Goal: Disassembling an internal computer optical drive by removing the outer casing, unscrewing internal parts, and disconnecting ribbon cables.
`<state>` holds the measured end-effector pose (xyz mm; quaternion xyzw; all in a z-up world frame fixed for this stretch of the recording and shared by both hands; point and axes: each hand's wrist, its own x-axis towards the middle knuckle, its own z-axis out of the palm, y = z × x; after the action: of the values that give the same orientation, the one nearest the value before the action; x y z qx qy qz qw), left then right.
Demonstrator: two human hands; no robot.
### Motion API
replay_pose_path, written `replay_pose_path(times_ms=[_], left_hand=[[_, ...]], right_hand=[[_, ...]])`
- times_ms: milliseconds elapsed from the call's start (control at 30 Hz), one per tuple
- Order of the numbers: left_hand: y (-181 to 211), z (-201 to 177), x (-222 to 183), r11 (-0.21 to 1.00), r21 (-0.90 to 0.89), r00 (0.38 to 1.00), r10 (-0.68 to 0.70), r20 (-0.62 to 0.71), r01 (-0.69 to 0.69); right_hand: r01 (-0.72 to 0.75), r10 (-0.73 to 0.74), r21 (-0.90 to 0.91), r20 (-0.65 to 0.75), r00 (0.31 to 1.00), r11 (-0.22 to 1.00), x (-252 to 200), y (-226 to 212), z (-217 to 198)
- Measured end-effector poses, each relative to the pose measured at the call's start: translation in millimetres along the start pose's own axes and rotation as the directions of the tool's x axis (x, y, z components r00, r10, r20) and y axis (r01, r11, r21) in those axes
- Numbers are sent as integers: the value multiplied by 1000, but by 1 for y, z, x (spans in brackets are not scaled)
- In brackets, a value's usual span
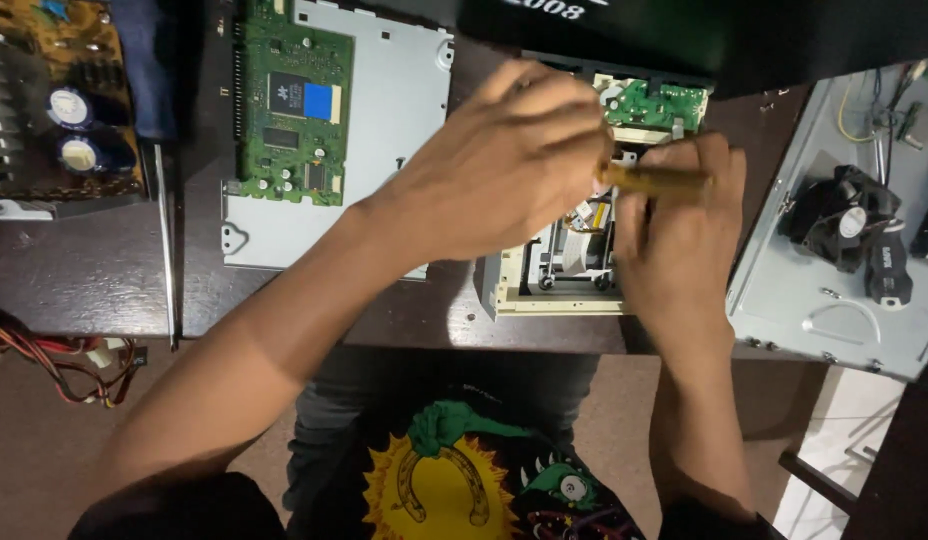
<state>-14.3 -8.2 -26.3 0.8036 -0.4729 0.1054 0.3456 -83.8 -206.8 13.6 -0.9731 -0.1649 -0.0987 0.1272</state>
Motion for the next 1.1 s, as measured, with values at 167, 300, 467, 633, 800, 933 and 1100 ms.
replay_pose_path(times_ms=[167,300,467,633,800,933,1100], left_hand=[[6,-6,6,986,143,984,101,-150,-79],[13,-4,12,955,289,977,120,-176,-66],[24,-3,14,843,535,962,188,-199,-54],[33,1,12,837,547,975,124,-182,-4],[31,0,12,969,180,973,-134,-190,168],[34,-2,12,969,113,967,-203,-154,221],[37,-9,15,955,-52,949,-297,-102,293]], right_hand=[[-9,9,7,18,1000,1000,-3,5,1],[54,-52,48,-30,998,997,-5,10,3],[109,-108,7,-5,994,994,-1,9,1],[78,-77,38,-10,997,996,-8,13,5],[2,-1,47,-34,999,999,-5,6,0],[-10,11,92,-18,1000,996,-6,12,-2],[-21,17,98,43,999,995,-3,14,-8]])
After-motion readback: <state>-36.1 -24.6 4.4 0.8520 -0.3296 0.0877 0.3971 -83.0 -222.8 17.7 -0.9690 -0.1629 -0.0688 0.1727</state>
